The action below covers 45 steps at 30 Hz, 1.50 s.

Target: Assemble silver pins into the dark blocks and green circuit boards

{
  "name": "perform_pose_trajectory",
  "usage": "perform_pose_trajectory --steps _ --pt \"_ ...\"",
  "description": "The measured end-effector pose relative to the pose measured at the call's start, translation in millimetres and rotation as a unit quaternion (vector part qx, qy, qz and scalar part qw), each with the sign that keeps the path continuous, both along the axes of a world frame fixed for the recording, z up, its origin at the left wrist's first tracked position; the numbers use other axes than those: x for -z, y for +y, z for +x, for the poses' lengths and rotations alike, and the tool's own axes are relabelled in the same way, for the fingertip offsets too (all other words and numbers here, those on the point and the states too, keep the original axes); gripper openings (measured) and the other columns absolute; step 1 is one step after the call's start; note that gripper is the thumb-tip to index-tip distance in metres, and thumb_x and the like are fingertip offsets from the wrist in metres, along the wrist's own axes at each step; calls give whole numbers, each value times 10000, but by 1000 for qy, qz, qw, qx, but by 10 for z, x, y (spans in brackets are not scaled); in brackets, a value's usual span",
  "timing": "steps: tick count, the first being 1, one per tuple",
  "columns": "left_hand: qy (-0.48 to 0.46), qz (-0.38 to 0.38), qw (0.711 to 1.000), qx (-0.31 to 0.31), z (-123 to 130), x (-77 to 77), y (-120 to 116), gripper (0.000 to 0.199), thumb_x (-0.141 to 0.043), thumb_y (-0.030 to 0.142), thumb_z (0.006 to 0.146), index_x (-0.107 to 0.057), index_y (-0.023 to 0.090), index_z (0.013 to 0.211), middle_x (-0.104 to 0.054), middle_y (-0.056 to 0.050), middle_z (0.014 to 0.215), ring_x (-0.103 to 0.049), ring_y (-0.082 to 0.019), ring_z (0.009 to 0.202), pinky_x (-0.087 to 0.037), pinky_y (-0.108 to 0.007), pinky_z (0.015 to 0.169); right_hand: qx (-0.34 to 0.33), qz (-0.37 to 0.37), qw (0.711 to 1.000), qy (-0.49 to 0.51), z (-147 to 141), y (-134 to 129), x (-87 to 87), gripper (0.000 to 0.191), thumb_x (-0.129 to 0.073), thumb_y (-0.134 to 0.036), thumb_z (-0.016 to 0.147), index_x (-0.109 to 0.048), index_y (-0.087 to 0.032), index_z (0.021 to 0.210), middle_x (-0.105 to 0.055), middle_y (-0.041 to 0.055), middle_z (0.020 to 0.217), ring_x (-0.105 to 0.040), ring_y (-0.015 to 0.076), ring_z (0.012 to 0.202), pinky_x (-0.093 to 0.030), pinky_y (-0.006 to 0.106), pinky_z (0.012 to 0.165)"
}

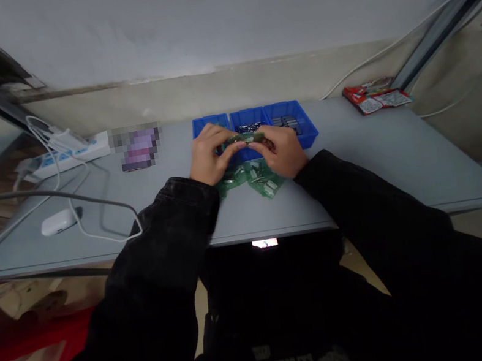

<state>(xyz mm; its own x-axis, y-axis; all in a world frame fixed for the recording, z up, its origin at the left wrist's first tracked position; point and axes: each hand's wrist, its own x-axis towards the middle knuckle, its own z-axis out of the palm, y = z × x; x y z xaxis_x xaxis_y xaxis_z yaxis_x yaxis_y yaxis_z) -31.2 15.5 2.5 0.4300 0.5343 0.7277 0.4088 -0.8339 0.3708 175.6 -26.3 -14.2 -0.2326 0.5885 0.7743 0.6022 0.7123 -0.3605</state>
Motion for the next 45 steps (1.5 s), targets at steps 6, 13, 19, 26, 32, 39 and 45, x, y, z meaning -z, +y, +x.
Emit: perform_pose_trajectory --steps 6,13,19,26,32,39,45 --pt "-3 5 1000 2 -4 -4 -2 284 -648 431 975 -757 184 887 -724 -58 854 -607 -207 803 -496 -389 823 -4 -16 1000 -4 -9 -14 -8 338 -589 -354 1000 -443 -227 723 -450 -26 658 -439 150 607 -344 315 615" --pt "-20 27 999 17 -9 -22 -16 339 -614 469 993 -736 183 858 -686 -48 795 -574 -194 752 -483 -369 775 -3 -44 999 10 -31 -33 -33 254 -630 -405 984 -552 -219 829 -506 -27 645 -492 161 606 -395 314 620" --pt "-33 11 999 36 -1 -24 -28 358 -683 536 937 -738 183 917 -698 -44 801 -592 -188 773 -485 -340 724 -1 -3 1000 28 -5 -19 -83 221 -554 -340 1015 -588 -211 839 -630 26 779 -568 179 696 -470 331 701" --pt "-51 -35 998 -7 -1 46 -15 262 -701 465 938 -721 208 981 -662 -20 752 -602 -178 698 -512 -347 703 -25 -97 988 118 -40 -60 -77 310 -614 -348 987 -506 -255 1262 -630 -9 766 -583 173 611 -494 334 597" --pt "-68 -53 996 -6 1 57 -12 544 -615 433 997 -454 221 1471 -725 -49 969 -696 -202 851 -557 -362 799 -69 -136 971 184 -57 -58 -99 424 -607 -358 992 -405 -279 1357 -616 -38 751 -610 145 568 -515 292 544" --pt "-35 -5 999 -2 -36 17 -6 281 -494 259 1024 -732 208 1164 -760 -78 1119 -683 -215 1033 -547 -373 891 -124 -178 960 178 3 -90 -185 249 -534 -296 992 -612 -217 1215 -722 67 1055 -702 154 679 -598 335 668" --pt "-20 16 999 -20 -48 44 43 208 -652 345 964 -775 227 1083 -745 -62 1001 -642 -218 924 -521 -385 853 -107 -155 972 140 -14 -82 -144 323 -595 -235 915 -671 -207 1228 -747 43 964 -697 161 705 -552 303 650"
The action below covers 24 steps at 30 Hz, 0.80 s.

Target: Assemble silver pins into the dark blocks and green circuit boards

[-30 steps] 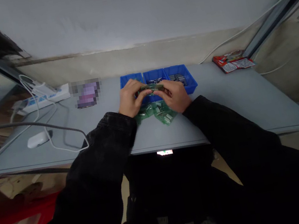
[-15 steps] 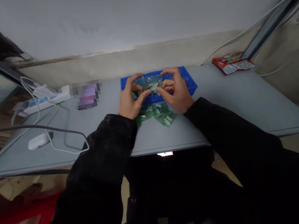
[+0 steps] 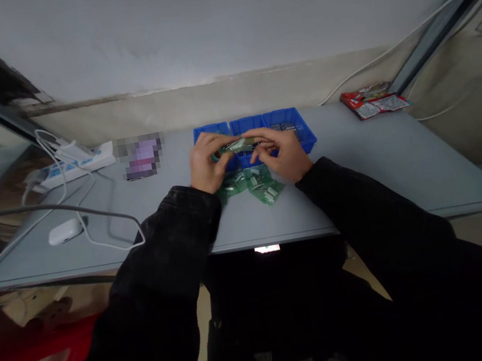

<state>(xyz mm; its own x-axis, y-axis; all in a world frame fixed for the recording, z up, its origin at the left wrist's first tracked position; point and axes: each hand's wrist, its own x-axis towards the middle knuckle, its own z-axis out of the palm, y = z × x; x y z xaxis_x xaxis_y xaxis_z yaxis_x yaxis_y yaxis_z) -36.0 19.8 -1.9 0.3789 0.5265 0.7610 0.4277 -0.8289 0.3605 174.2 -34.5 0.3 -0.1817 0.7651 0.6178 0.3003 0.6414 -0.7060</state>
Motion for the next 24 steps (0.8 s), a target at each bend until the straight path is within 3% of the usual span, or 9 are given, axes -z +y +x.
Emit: perform_pose_trajectory --steps 4,8,12,16,19,24 --pt "-8 27 1000 -1 13 -2 9 222 -716 432 926 -792 227 893 -684 -55 909 -610 -229 899 -502 -420 864 63 44 997 -18 -23 31 25 162 -681 -348 933 -713 -195 973 -630 -25 696 -512 110 545 -387 258 531" --pt "-11 -13 1000 9 43 -12 -32 248 -720 454 928 -773 212 911 -723 -58 926 -624 -214 886 -514 -388 833 92 45 994 -37 -18 38 -9 248 -664 -367 958 -648 -194 782 -458 -55 581 -374 104 516 -306 271 525" --pt "-61 -34 998 -8 55 -11 -52 278 -688 460 953 -752 189 962 -750 -52 892 -630 -170 780 -512 -316 738 101 83 991 -42 -5 48 -45 281 -616 -391 995 -657 -188 805 -541 -18 679 -447 124 591 -369 284 591" --pt "-139 -52 983 -109 -24 -36 56 311 -650 469 968 -701 181 1071 -743 -33 913 -644 -149 766 -494 -274 711 177 105 978 29 85 105 -42 329 -500 -431 1053 -673 -188 913 -594 -4 746 -498 131 628 -402 282 633" --pt "-192 -84 966 -153 -125 -65 179 304 -642 466 966 -667 181 1070 -722 -23 875 -662 -156 787 -482 -262 709 221 96 969 61 179 152 -39 363 -503 -472 1044 -651 -184 879 -557 -17 698 -474 118 587 -377 271 594" --pt "-156 -124 966 -165 -226 -70 295 232 -674 420 932 -686 191 963 -716 -29 877 -645 -177 825 -493 -298 779 223 80 970 61 223 179 -31 389 -512 -504 1028 -632 -184 843 -509 -26 658 -449 114 576 -371 272 594"
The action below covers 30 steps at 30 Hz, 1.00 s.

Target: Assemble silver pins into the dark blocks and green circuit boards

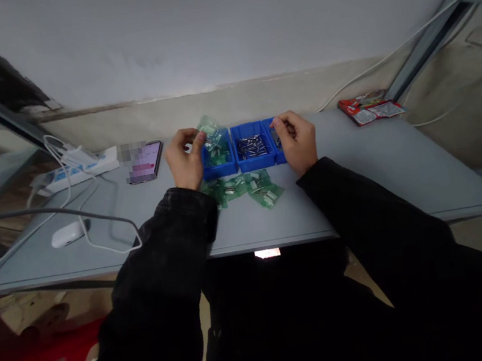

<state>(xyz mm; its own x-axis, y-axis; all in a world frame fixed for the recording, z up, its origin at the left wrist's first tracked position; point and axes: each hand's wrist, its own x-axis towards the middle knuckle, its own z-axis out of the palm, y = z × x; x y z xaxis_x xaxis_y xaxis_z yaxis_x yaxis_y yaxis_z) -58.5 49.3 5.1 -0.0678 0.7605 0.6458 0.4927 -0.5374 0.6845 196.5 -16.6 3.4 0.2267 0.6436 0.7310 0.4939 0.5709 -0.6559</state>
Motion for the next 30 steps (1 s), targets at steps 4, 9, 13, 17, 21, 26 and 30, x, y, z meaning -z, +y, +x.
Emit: perform_pose_trajectory --steps 4,9,13,17,21,26,30 --pt "69 -13 997 -11 -34 40 52 162 -685 357 914 -721 202 942 -704 -56 961 -615 -216 909 -500 -364 867 -7 7 1000 -13 -21 8 25 363 -518 -471 1033 -629 -191 831 -490 -33 635 -434 114 566 -349 277 594" --pt "119 -12 992 -24 -72 69 114 124 -681 293 919 -741 195 965 -645 -101 1063 -586 -264 1003 -489 -457 980 -14 3 997 -69 -64 -20 25 343 -510 -427 1038 -622 -192 814 -504 -29 633 -423 117 557 -341 279 588" --pt "193 4 981 -33 -106 56 123 127 -624 254 949 -735 194 964 -612 -137 1131 -530 -327 1124 -435 -547 1067 -58 16 985 -162 -129 -108 1 332 -489 -383 1048 -630 -184 822 -578 0 704 -469 128 609 -364 285 628" --pt "268 -5 963 -18 -160 65 128 142 -609 221 918 -747 184 917 -584 -160 1202 -485 -365 1171 -405 -597 1088 -128 -2 955 -267 -173 -183 8 302 -488 -331 1041 -685 -174 874 -606 2 673 -484 131 583 -362 285 637" --pt "335 -47 941 0 -199 65 124 172 -613 233 883 -776 182 903 -560 -149 1258 -481 -354 1188 -370 -592 1138 -174 -59 906 -381 -184 -202 39 267 -568 -341 1014 -750 -175 907 -596 -8 590 -528 143 583 -335 281 637" --pt "332 -39 943 11 -175 -17 49 222 -640 248 883 -780 238 1056 -553 -104 1293 -487 -320 1177 -366 -552 1151 -182 -117 856 -469 -203 -209 48 393 -690 -530 943 -774 -164 1059 -673 30 677 -566 166 621 -325 287 640" --pt "337 -50 940 29 -127 -60 -5 250 -623 380 945 -784 192 913 -571 -111 1310 -479 -319 1190 -355 -539 1162 -160 -147 835 -505 -228 -216 59 595 -630 -655 937 -723 -168 1265 -733 84 802 -625 214 725 -365 299 691"
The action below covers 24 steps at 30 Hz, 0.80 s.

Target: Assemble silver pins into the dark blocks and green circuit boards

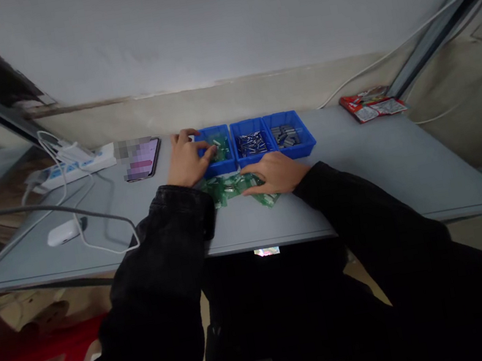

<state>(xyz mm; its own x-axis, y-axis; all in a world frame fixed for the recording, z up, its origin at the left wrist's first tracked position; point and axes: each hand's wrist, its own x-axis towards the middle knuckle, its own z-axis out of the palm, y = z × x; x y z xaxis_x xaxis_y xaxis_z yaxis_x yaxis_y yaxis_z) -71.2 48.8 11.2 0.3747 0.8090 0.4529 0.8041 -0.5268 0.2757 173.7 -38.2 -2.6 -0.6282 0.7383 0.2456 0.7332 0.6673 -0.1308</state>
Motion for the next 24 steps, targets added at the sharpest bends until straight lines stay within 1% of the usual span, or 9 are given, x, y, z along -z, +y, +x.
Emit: perform_pose_trajectory --steps 2,5,9,13,15,18,20,22,24 --pt "3 -17 1000 3 18 -3 -11 324 -591 418 970 -779 172 871 -584 -114 1315 -485 -314 1182 -349 -532 1167 18 -11 999 -30 -15 -2 6 628 -615 -664 940 -693 -179 1333 -752 114 874 -648 238 788 -379 307 718" --pt "-1 -33 999 4 32 -1 -21 375 -556 436 990 -769 157 855 -600 -114 1319 -489 -307 1186 -353 -512 1168 29 -29 998 -50 -34 -3 7 596 -610 -636 953 -696 -191 1339 -760 125 909 -660 248 827 -380 311 729" --pt "-11 -24 1000 8 38 16 -21 376 -550 437 996 -761 161 852 -611 -113 1303 -494 -310 1190 -368 -517 1160 12 -21 999 -38 -40 5 14 432 -614 -537 980 -761 -210 1220 -748 88 812 -637 223 751 -341 301 676" --pt "-50 40 998 21 59 30 -26 328 -583 425 985 -754 172 863 -637 -112 1242 -514 -307 1156 -406 -514 1123 -21 14 1000 -8 -32 22 59 224 -646 -375 970 -806 -237 1044 -738 42 760 -583 173 655 -288 296 624" --pt "-74 71 994 33 86 16 -58 329 -561 427 1001 -753 184 889 -646 -100 1220 -526 -294 1144 -423 -496 1106 -39 40 998 7 -27 25 78 181 -634 -297 965 -803 -232 966 -734 27 754 -566 156 638 -282 293 621" --pt "-101 88 989 60 152 -28 -159 344 -506 431 1035 -757 205 967 -662 -84 1186 -548 -275 1148 -445 -474 1081 -58 85 993 52 -24 12 78 204 -589 -262 980 -778 -210 921 -721 10 739 -578 145 648 -304 288 630" --pt "-117 85 985 89 202 -56 -243 368 -466 435 1056 -752 209 1009 -683 -85 1147 -578 -262 1134 -456 -462 1067 -53 125 985 107 -27 -5 57 230 -554 -269 998 -759 -196 922 -690 -2 696 -578 136 636 -324 286 628" --pt "-132 75 980 132 242 -70 -317 403 -415 441 1073 -746 216 1032 -706 -87 1107 -613 -250 1095 -469 -448 1044 -25 158 972 172 -36 -23 25 242 -534 -284 1011 -740 -188 932 -642 -17 647 -544 123 590 -343 283 619" --pt "-144 70 970 182 270 -69 -365 432 -386 464 1079 -743 223 1038 -725 -81 1070 -641 -242 1049 -483 -440 1015 14 176 957 232 -46 -36 -10 235 -532 -300 1015 -721 -186 935 -596 -27 622 -498 116 551 -364 280 612"
